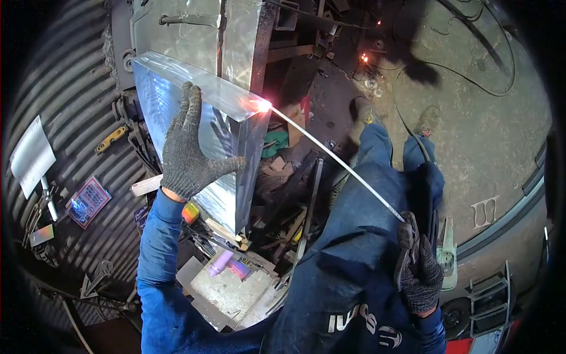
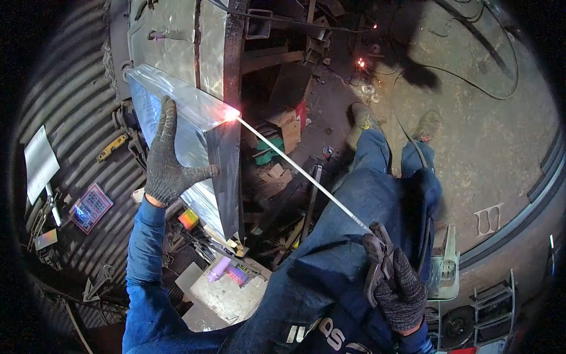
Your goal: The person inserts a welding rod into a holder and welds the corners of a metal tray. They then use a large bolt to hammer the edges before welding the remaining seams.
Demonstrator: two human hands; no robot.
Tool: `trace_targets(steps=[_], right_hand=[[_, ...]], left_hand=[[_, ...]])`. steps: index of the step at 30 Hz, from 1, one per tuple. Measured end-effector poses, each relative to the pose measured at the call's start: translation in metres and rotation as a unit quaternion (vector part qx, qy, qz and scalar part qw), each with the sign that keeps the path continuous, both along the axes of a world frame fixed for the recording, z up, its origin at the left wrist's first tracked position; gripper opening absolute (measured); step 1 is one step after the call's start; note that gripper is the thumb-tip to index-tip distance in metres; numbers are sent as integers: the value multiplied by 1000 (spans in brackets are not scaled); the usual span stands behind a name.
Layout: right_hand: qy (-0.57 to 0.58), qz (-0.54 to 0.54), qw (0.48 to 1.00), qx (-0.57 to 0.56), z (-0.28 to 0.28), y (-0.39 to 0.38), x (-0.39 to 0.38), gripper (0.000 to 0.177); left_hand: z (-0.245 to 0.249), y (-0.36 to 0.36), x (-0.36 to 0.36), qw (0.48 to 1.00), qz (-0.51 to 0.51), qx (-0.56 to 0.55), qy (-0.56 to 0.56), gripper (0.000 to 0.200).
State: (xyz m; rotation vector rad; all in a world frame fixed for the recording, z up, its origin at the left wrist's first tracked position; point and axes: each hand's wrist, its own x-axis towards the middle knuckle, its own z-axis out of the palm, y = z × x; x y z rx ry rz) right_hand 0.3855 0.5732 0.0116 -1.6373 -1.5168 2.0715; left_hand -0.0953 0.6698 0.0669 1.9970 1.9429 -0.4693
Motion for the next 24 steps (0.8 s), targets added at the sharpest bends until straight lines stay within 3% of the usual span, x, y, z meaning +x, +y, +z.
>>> trace_targets(steps=[13, 16, 17, 18, 21, 24], right_hand=[[30, -8, 999, -28, 1, 1, 2, 62], [34, -8, 999, 11, -6, -7, 7, 66], [29, -6, 999, 16, -6, -6, 6, 65], [28, -5, 999, 21, -7, -3, 3, 64], [17, 2, 999, 31, -7, 3, -4, 62], [12, 7, 999, 44, -5, 8, -13, 60]], left_hand=[[2, 0, -1, 1000, 24, -18, -9, 148], [-2, -1, -6, 997, -67, 26, 1, 139], [0, 0, 1, 1000, -24, -5, 15, 122], [-5, -10, -3, 969, 204, 5, -140, 113], [-2, -12, -13, 988, 127, -58, -58, 68], [2, -1, -2, 1000, 8, -25, -15, 108]])
